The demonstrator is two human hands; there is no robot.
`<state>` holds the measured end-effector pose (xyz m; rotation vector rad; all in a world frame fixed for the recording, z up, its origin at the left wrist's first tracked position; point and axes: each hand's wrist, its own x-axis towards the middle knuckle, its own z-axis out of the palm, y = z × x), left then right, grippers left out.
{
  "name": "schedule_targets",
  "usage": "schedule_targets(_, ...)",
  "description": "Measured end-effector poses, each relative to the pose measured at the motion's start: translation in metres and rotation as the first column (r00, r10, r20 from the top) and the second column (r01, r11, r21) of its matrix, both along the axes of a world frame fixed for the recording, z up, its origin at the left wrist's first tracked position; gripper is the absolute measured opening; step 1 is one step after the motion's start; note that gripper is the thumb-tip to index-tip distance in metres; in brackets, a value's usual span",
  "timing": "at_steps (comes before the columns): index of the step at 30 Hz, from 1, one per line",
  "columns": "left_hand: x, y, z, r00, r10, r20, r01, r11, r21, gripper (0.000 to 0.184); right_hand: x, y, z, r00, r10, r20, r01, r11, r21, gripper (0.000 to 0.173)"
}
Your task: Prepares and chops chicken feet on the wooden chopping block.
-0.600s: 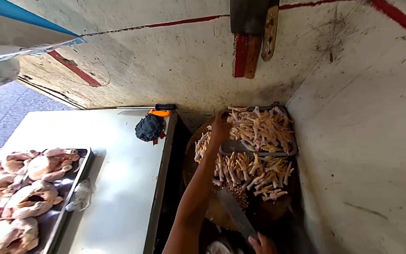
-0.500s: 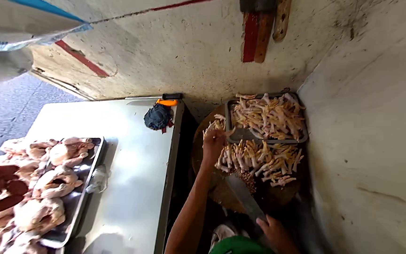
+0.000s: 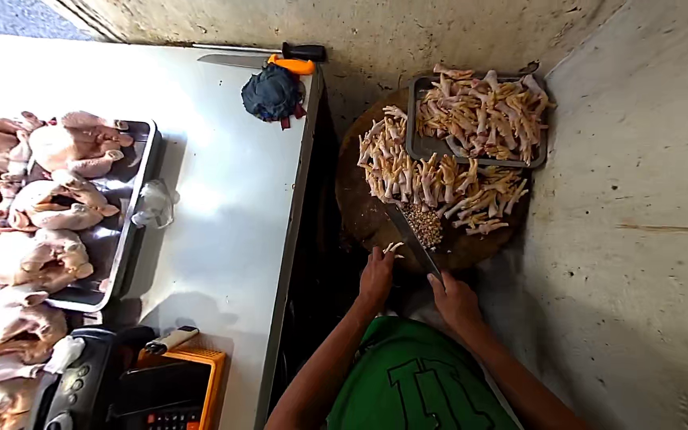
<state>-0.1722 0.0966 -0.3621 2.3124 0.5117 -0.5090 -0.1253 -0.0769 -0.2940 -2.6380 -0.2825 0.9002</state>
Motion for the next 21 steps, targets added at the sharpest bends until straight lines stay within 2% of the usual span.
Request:
schedule_targets(2, 0.004, 0.005, 0.006, 0.994, -0.101, -0.036, 0.102, 0.995, 0.019, 0.037, -0.008, 0.006, -0.006, 0.991, 0.035, 0.127, -0.041, 0.998, 0.048, 0.041)
schedule_targets(3, 0.006, 0.007, 0.009, 0.987, -0.15, -0.05, 0.151, 0.988, 0.032, 0.037, -0.008, 0.009, -0.01, 0.991, 0.062, 0.117, -0.064, 0.998, 0.009, 0.041)
schedule_targets(5, 0.01, 0.008, 0.013, 0.969, -0.232, -0.082, 0.237, 0.97, 0.057, 0.037, 0.0, 0.014, -0.022, 0.994, 0.106, -0.034, -0.11, 0.983, -0.148, 0.041)
schedule_targets(6, 0.012, 0.007, 0.016, 0.963, -0.256, -0.087, 0.261, 0.963, 0.06, 0.036, 0.004, 0.015, -0.025, 0.991, 0.098, -0.086, -0.112, 0.977, -0.182, 0.041)
schedule_targets(8, 0.016, 0.004, 0.021, 0.952, -0.291, -0.097, 0.297, 0.953, 0.061, 0.034, 0.007, 0.014, -0.019, 0.994, 0.066, -0.086, -0.08, 0.981, -0.175, 0.041)
schedule_targets(12, 0.017, -0.002, 0.02, 0.944, -0.295, -0.15, 0.304, 0.952, 0.043, 0.035, -0.016, 0.011, -0.002, 0.998, -0.028, 0.054, 0.03, 0.999, -0.023, 0.041)
schedule_targets(17, 0.015, -0.007, 0.019, 0.956, -0.239, -0.168, 0.245, 0.969, 0.021, 0.034, -0.023, 0.015, -0.037, 0.993, -0.023, -0.112, 0.009, 0.992, -0.122, 0.042)
schedule_targets(21, 0.015, 0.001, 0.023, 0.951, -0.261, -0.168, 0.266, 0.964, 0.006, 0.033, -0.026, 0.017, -0.02, 0.995, -0.085, -0.044, 0.083, 0.995, -0.051, 0.04)
